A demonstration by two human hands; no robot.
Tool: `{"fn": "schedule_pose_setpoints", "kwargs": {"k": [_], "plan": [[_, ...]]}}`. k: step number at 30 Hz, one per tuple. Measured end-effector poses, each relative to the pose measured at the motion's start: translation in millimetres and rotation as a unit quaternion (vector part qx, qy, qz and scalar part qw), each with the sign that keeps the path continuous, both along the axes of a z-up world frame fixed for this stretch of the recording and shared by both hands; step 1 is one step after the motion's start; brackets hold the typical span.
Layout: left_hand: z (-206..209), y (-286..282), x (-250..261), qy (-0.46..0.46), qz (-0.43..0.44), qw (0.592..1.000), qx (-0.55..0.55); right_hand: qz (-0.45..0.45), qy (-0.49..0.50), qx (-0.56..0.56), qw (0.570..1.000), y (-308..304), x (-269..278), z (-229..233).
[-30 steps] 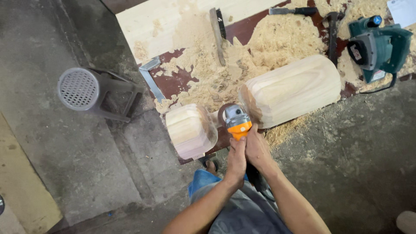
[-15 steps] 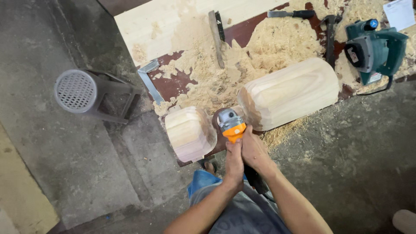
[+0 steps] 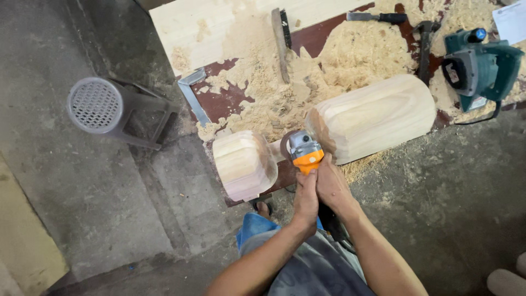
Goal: The person uses an angle grinder with a sanding disc to smooth the surface of a carved wooden object on a workbench. They repeatedly move the tool along the curved surface, generating sawdust, and occasionally pause to wipe the surface with their hand.
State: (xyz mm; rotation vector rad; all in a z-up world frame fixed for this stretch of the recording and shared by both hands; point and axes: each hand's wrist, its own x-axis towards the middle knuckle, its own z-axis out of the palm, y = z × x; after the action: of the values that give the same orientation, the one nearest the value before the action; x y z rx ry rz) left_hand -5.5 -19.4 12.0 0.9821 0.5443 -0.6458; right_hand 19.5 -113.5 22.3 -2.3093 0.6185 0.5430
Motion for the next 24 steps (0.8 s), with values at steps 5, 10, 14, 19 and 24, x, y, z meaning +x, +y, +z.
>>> {"fn": "schedule_pose_setpoints", "kwargs": {"k": [5,10,14,19,24], "plan": [[-1,7,-8,-0.012,0.020,1.000,0.008,0.031,-0.008,0.008,0.999,6,-7,-7],[-5,2,-2,-0.029,0.021,0.999,-0.025,0.031,-0.012,-0.025,0.999,0,1,-8],[-10,0,7,-0.015,0.017,0.998,-0.061,0.014,0.015,-0.023,1.000,0,13,-1],[-18,9,0,-0.001,0.038,0.999,-0.035,0.038,0.001,-0.032,0.999,16,16,9],[-35,15,-15,-0.038,-0.017,0.997,-0.067,-0.004,0.020,-0.023,1.000,18,-3,12]]}}
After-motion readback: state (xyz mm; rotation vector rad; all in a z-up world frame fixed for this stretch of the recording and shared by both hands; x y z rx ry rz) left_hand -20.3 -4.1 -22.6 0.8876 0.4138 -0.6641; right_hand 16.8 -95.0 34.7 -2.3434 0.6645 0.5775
